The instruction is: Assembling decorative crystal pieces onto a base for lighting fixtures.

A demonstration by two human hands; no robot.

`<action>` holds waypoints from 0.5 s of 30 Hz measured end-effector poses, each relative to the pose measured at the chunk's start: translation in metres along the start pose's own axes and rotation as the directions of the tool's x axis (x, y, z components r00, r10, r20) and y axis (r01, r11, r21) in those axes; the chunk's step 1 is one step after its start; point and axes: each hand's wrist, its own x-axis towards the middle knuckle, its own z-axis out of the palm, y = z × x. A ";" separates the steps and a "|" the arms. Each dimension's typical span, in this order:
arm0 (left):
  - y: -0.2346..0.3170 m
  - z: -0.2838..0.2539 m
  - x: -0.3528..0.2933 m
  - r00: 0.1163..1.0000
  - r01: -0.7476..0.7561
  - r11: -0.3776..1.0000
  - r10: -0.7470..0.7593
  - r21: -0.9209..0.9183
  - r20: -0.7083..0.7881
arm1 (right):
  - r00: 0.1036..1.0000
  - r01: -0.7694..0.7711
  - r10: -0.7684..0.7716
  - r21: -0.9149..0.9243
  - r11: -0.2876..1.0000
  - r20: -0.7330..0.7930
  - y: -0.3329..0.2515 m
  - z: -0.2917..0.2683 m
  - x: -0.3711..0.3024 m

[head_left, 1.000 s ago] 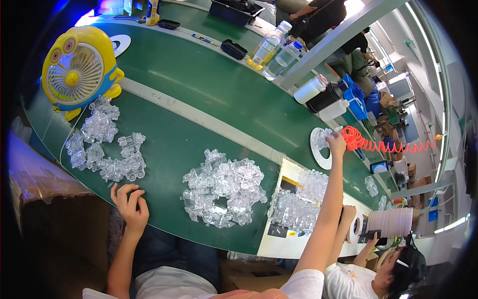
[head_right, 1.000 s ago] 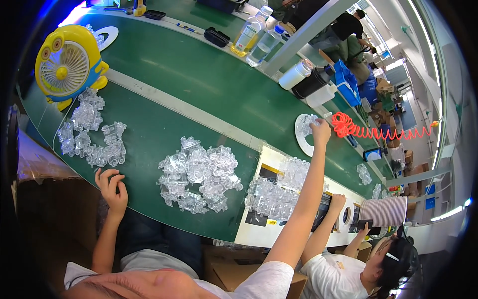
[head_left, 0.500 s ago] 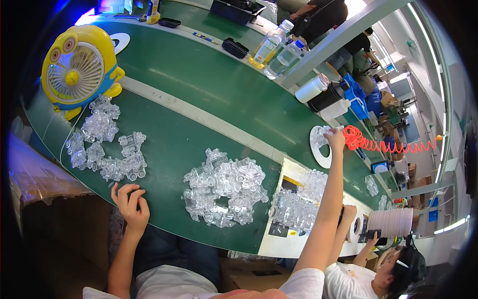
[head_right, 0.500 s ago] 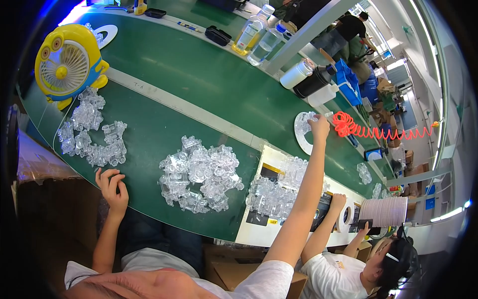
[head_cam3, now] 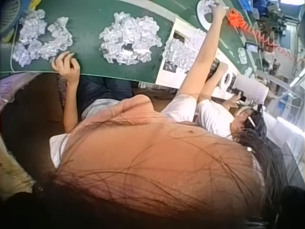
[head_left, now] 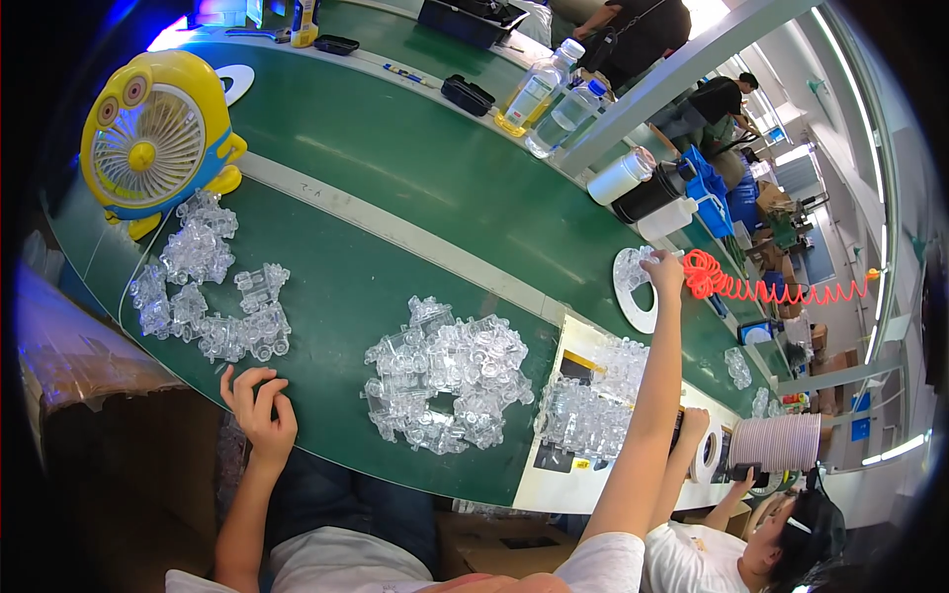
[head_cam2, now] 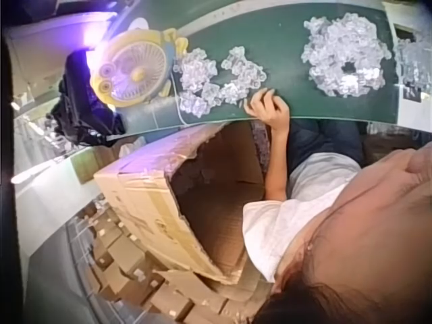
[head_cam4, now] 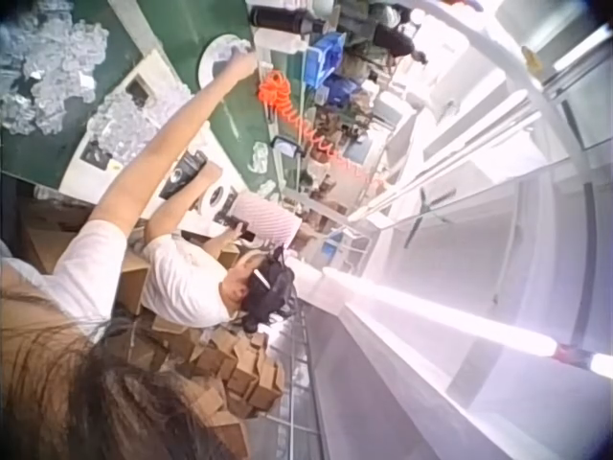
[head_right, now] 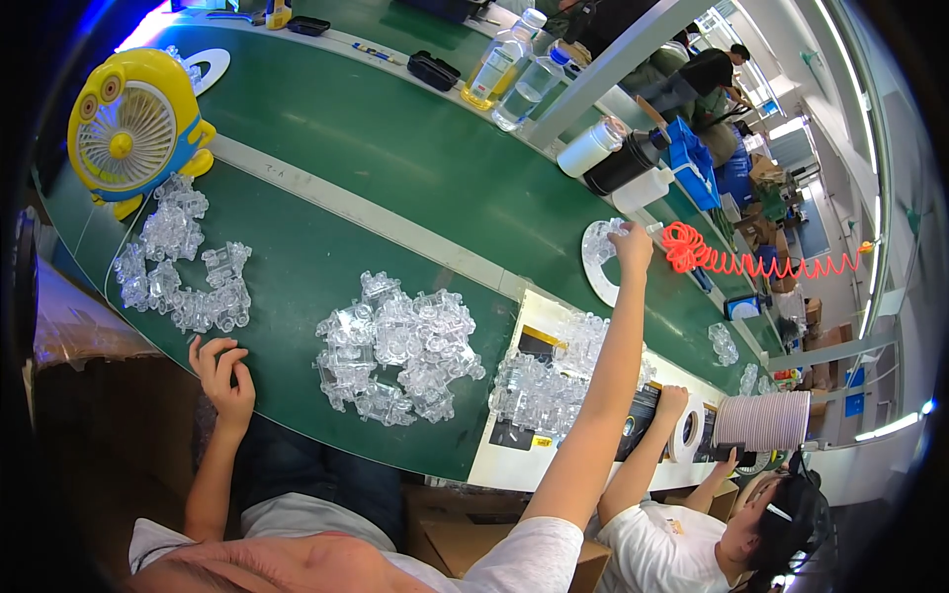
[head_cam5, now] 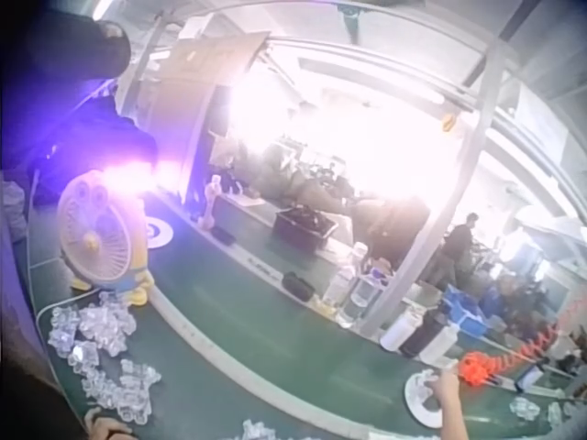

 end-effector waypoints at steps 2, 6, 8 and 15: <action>0.000 0.000 0.000 1.000 0.000 1.000 0.000 0.002 0.003 | 1.000 -0.001 0.001 0.008 1.000 0.003 -0.002 0.001 0.001; 0.000 0.000 0.000 1.000 -0.003 1.000 0.003 0.000 0.001 | 1.000 0.008 -0.008 -0.007 1.000 -0.004 -0.007 0.001 0.001; 0.000 0.000 0.000 1.000 -0.004 1.000 0.004 0.004 0.006 | 1.000 -0.001 0.002 -0.015 1.000 0.008 -0.011 0.000 0.000; 0.001 -0.002 0.000 1.000 0.006 1.000 -0.006 -0.001 0.016 | 0.999 -0.033 0.034 -0.012 0.999 0.038 -0.020 -0.005 -0.004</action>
